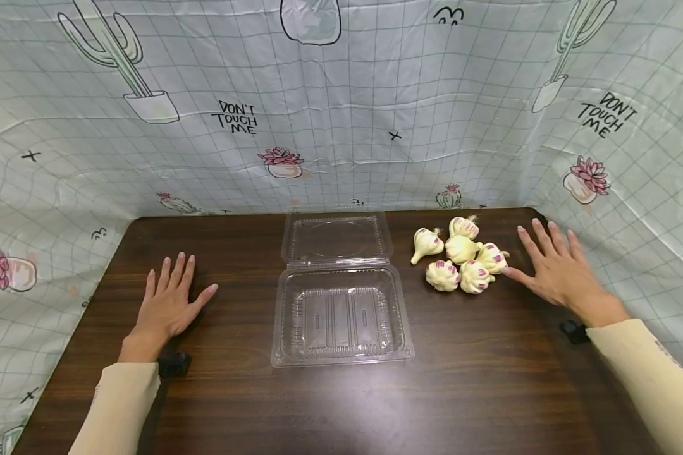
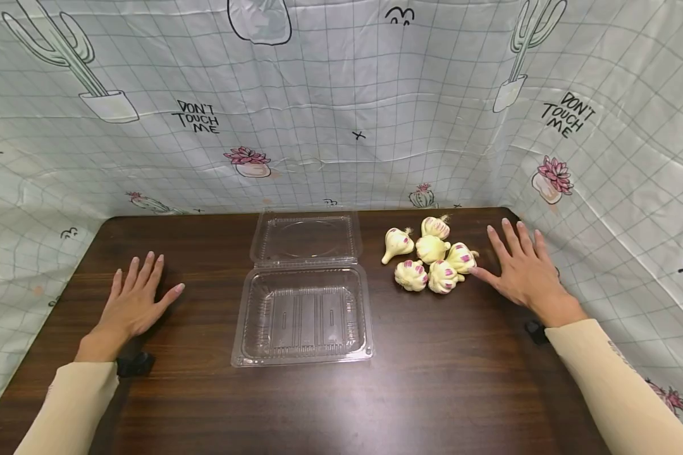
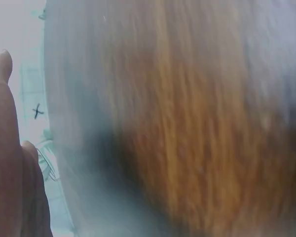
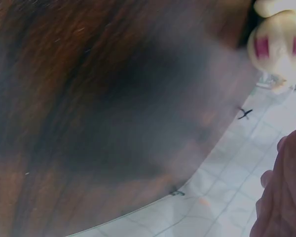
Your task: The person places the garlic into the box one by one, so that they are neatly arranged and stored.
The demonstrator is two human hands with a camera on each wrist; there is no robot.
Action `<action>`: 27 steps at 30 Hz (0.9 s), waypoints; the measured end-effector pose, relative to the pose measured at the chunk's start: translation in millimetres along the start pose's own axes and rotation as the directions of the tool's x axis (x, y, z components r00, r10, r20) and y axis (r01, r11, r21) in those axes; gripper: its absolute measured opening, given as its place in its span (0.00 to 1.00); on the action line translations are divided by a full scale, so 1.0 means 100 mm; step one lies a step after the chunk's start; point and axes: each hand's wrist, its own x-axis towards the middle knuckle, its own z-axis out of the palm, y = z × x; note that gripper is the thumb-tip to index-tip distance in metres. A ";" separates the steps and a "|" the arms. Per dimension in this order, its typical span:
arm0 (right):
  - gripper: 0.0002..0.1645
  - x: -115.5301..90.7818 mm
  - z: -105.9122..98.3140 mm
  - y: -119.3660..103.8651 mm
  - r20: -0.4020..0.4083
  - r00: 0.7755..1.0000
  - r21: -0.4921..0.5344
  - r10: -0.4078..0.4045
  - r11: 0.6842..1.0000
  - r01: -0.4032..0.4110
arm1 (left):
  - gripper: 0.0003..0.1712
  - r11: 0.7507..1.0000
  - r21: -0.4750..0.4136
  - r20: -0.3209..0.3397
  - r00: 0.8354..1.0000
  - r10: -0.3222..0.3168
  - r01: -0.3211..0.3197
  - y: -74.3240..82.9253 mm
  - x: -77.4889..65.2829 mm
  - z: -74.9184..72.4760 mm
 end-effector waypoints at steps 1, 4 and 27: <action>0.58 0.01 -0.01 -0.02 -0.003 1.000 -0.001 -0.009 1.000 0.009 | 0.59 1.000 0.000 0.002 1.000 0.002 -0.002 0.01 0.00 0.00; 0.56 0.03 -0.03 -0.06 -0.005 0.999 0.005 -0.036 0.999 0.036 | 0.59 1.000 0.004 0.006 1.000 0.008 -0.008 0.07 0.00 -0.01; 0.51 0.12 -0.06 -0.24 -0.080 0.978 -0.004 -0.195 0.981 0.195 | 0.54 0.994 -0.058 0.014 0.995 0.096 -0.095 0.52 -0.04 0.04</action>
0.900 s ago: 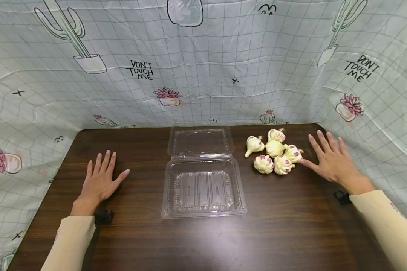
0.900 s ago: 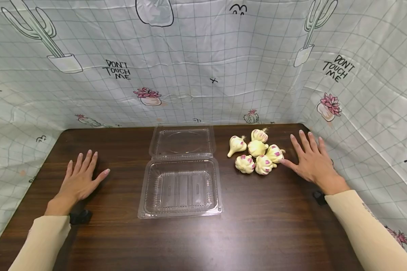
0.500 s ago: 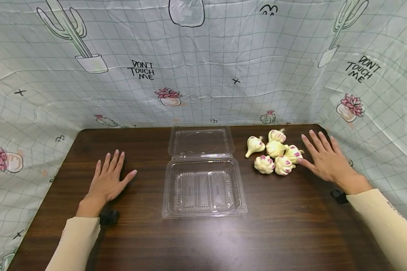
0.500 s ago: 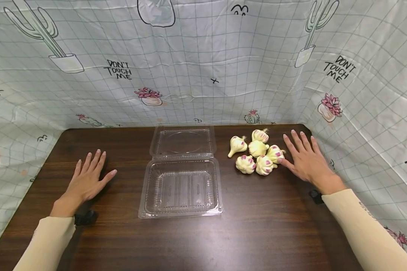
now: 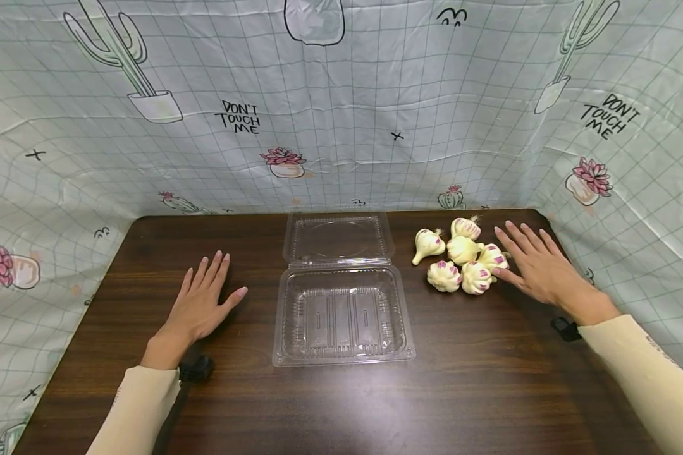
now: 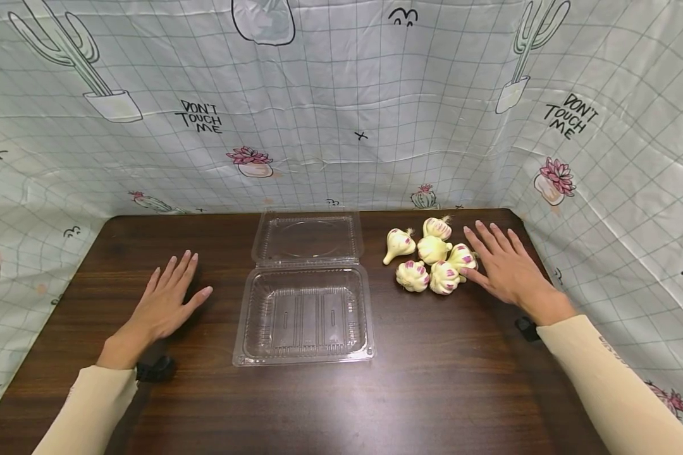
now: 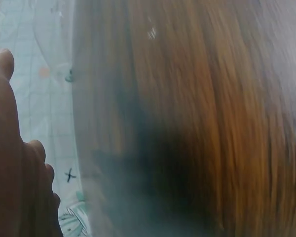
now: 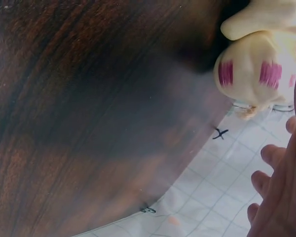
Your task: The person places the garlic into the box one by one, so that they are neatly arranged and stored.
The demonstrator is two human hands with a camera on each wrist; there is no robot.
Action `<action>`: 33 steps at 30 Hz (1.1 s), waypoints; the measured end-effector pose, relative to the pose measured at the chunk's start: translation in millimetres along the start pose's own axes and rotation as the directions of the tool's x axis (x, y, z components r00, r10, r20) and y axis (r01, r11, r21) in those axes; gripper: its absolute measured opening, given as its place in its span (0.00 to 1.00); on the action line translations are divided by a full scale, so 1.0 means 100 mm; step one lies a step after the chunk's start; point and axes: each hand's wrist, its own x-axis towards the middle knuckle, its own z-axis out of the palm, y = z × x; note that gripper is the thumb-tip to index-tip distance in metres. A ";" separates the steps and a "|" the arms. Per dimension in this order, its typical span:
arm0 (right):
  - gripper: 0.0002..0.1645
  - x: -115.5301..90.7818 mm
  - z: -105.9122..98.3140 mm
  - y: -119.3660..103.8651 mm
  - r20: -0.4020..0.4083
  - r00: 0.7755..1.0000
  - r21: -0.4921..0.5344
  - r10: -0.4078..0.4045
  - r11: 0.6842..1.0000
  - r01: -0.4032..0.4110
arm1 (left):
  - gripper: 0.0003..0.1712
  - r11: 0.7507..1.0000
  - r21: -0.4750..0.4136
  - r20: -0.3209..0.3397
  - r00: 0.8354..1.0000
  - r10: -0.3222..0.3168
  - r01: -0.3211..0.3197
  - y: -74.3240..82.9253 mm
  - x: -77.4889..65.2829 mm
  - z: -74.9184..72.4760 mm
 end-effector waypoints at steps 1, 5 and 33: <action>0.50 0.00 0.00 0.00 -0.003 1.000 -0.002 -0.007 1.000 0.007 | 0.53 1.000 -0.010 0.000 1.000 0.005 -0.005 0.02 0.00 0.00; 0.51 0.01 -0.01 0.00 -0.013 0.999 -0.011 -0.030 0.999 0.030 | 0.51 0.997 -0.076 0.000 1.000 0.027 -0.026 0.09 0.01 0.03; 0.51 0.09 0.07 0.05 -0.122 0.971 -0.073 -0.207 0.977 0.199 | 0.49 0.767 -0.639 0.033 0.993 0.110 -0.063 0.62 -0.03 0.26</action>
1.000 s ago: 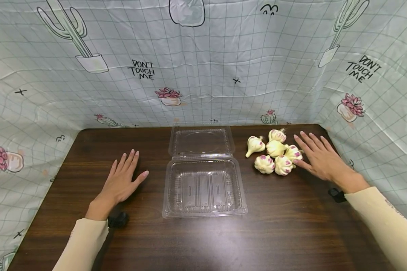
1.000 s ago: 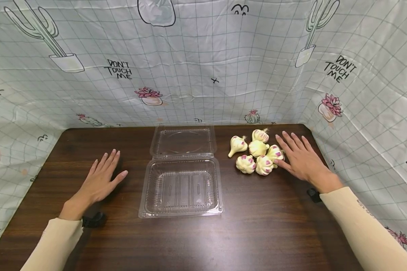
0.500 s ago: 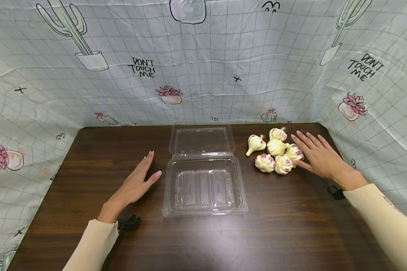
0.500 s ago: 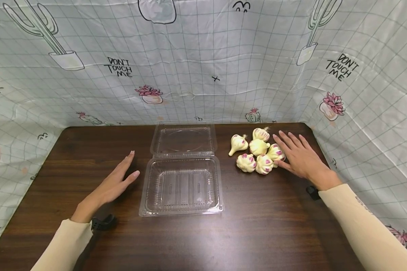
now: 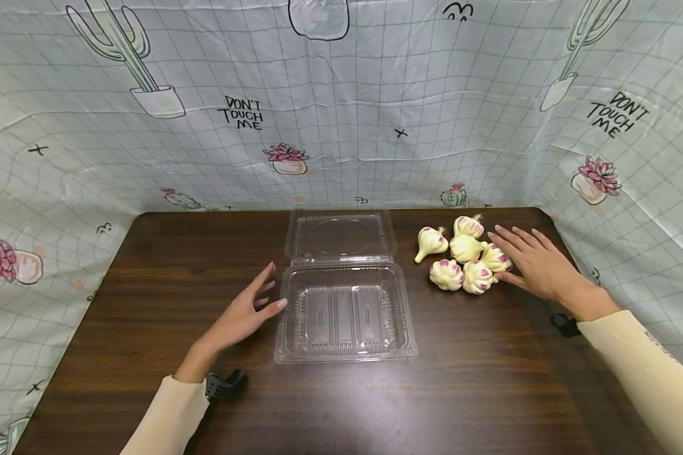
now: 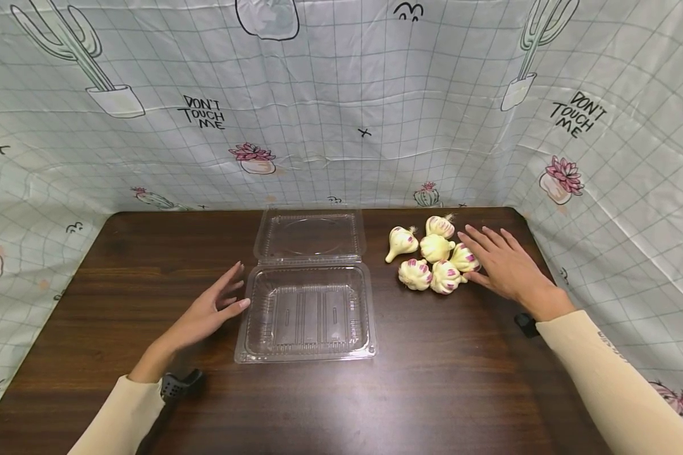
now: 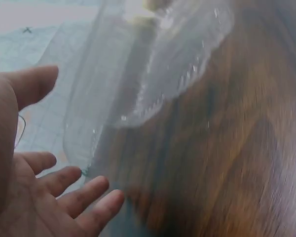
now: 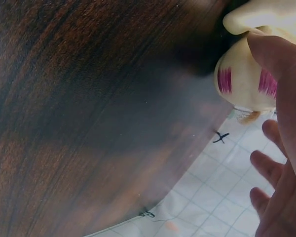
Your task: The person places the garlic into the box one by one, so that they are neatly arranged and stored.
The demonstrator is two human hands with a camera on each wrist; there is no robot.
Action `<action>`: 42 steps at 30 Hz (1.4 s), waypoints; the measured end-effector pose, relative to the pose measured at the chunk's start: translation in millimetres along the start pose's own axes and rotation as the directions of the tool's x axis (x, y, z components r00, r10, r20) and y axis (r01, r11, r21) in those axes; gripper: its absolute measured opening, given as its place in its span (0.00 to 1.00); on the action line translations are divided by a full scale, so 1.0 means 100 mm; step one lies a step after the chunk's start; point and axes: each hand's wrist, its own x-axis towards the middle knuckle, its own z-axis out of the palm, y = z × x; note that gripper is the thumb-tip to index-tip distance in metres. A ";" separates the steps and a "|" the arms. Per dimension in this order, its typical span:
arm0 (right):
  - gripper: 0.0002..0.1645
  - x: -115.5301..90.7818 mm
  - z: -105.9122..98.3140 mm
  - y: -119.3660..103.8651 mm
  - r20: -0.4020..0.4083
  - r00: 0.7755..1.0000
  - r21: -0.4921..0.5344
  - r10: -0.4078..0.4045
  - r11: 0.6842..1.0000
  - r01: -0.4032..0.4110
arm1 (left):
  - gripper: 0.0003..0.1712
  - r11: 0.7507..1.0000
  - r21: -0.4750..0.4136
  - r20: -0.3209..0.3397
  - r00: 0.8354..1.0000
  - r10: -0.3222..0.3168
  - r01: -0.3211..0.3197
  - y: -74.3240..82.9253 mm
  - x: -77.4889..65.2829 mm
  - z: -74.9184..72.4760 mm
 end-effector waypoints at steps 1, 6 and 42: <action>0.51 0.00 0.00 0.00 -0.012 1.000 0.005 -0.011 1.000 0.011 | 0.48 1.000 -0.021 0.000 1.000 0.006 -0.005 0.01 0.00 0.01; 0.50 0.00 0.02 0.01 -0.061 0.997 0.028 -0.057 0.998 0.059 | 0.47 0.994 -0.114 -0.011 1.000 -0.003 0.002 0.03 0.02 0.06; 0.42 -0.05 -0.17 0.07 -0.085 0.996 0.023 0.000 1.000 0.002 | 0.37 0.888 -0.427 -0.059 0.975 -0.215 0.170 0.17 0.01 0.21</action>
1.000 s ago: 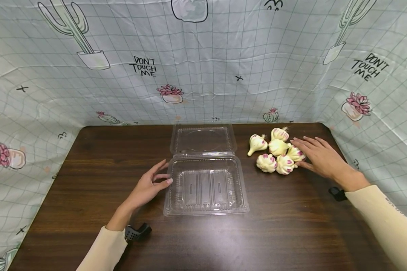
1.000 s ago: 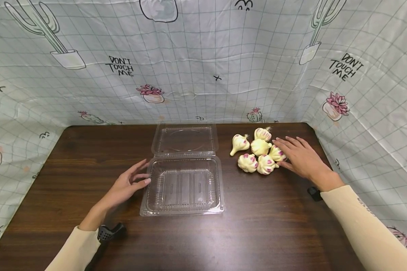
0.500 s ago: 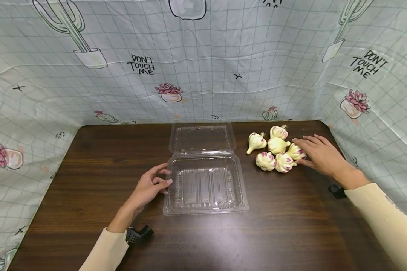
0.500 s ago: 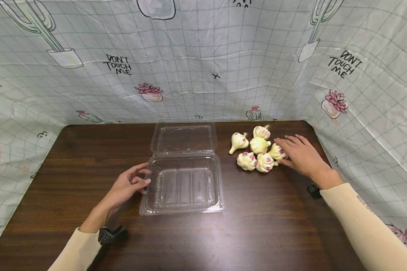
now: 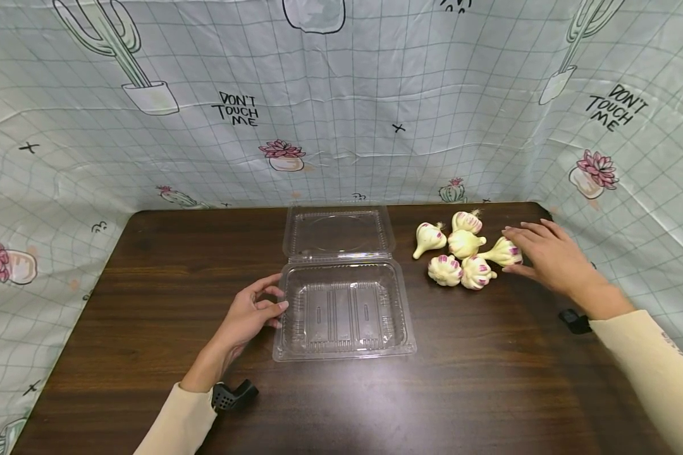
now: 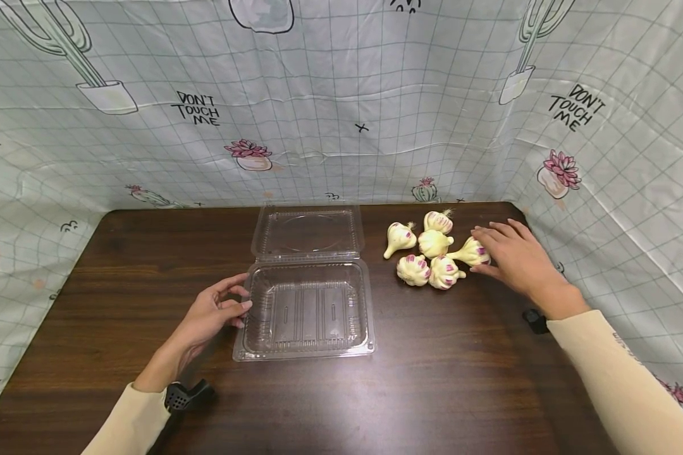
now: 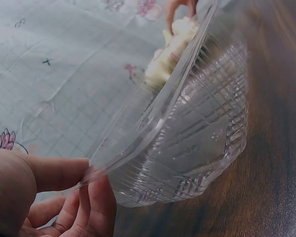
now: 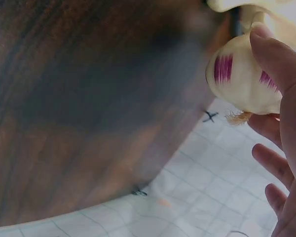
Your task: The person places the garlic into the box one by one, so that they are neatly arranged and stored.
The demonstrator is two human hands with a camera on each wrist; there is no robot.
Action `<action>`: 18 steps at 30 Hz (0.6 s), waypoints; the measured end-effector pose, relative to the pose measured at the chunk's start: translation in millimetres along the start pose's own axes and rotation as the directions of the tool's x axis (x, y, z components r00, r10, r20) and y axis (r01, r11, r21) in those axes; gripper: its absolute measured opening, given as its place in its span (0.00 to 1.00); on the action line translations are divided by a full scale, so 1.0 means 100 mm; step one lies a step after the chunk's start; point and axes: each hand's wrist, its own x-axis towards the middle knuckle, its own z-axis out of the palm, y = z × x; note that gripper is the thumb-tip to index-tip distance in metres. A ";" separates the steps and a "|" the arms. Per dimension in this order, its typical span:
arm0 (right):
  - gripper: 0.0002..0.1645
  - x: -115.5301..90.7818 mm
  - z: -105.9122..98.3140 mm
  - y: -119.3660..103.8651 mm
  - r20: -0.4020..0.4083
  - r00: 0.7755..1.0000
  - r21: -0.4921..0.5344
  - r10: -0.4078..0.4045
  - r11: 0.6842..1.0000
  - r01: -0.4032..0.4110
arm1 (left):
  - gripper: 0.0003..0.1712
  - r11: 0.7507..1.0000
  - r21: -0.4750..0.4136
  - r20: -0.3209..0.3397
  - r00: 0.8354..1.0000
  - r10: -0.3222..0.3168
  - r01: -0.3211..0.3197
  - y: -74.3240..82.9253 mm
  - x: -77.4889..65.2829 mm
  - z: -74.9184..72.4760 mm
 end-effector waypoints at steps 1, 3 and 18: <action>0.43 0.00 -0.02 0.00 -0.006 1.000 0.004 0.005 1.000 -0.005 | 0.37 1.000 0.001 -0.002 1.000 -0.001 0.001 0.00 0.00 0.00; 0.46 0.00 -0.08 -0.01 -0.026 1.000 0.008 0.014 1.000 -0.014 | 0.37 1.000 0.003 -0.007 1.000 -0.006 0.006 0.00 0.00 0.00; 0.64 0.17 -0.45 -0.20 -0.128 0.990 0.002 0.051 0.999 -0.051 | 0.36 1.000 0.010 0.005 1.000 -0.001 0.001 -0.02 0.01 0.01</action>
